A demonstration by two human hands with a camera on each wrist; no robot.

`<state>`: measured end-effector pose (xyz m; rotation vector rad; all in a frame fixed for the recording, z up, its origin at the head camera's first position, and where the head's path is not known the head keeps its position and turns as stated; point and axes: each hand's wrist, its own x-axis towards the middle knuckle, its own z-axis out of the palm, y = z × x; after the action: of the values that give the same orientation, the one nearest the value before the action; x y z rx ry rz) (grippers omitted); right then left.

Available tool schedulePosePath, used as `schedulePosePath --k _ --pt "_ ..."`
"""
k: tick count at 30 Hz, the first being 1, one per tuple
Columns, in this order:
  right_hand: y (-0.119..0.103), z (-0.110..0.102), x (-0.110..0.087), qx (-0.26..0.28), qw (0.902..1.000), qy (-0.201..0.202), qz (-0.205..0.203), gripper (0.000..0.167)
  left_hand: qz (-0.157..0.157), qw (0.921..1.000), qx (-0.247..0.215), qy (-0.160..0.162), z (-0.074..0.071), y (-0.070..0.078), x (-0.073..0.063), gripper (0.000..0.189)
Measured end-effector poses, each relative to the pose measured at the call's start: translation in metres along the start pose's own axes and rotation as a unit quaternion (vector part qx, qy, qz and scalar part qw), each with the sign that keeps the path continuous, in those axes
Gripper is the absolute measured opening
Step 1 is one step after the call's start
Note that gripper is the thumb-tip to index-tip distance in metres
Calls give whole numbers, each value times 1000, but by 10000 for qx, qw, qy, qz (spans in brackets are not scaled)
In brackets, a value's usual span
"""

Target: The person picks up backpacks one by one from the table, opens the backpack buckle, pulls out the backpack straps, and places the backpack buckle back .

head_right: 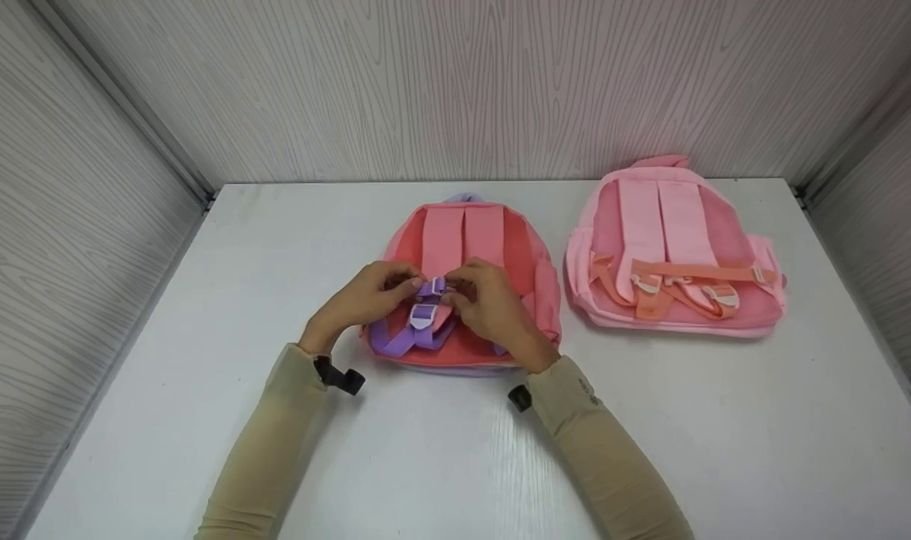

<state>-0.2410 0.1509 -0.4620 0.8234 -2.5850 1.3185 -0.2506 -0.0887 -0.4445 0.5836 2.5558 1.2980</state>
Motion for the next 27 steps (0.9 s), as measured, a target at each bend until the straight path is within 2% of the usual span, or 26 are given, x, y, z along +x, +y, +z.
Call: schedulePosePath --k 8,22,27 --pt "0 0 0 -28 10000 -7 3 20 34 10000 33 -26 -3 -3 1 22" --pt "0 0 1 14 9998 106 -149 22 128 9998 -150 45 3 -5 5 21" --pt "-2 0 0 3 9999 91 -78 22 145 9997 -192 64 5 -5 5 20"
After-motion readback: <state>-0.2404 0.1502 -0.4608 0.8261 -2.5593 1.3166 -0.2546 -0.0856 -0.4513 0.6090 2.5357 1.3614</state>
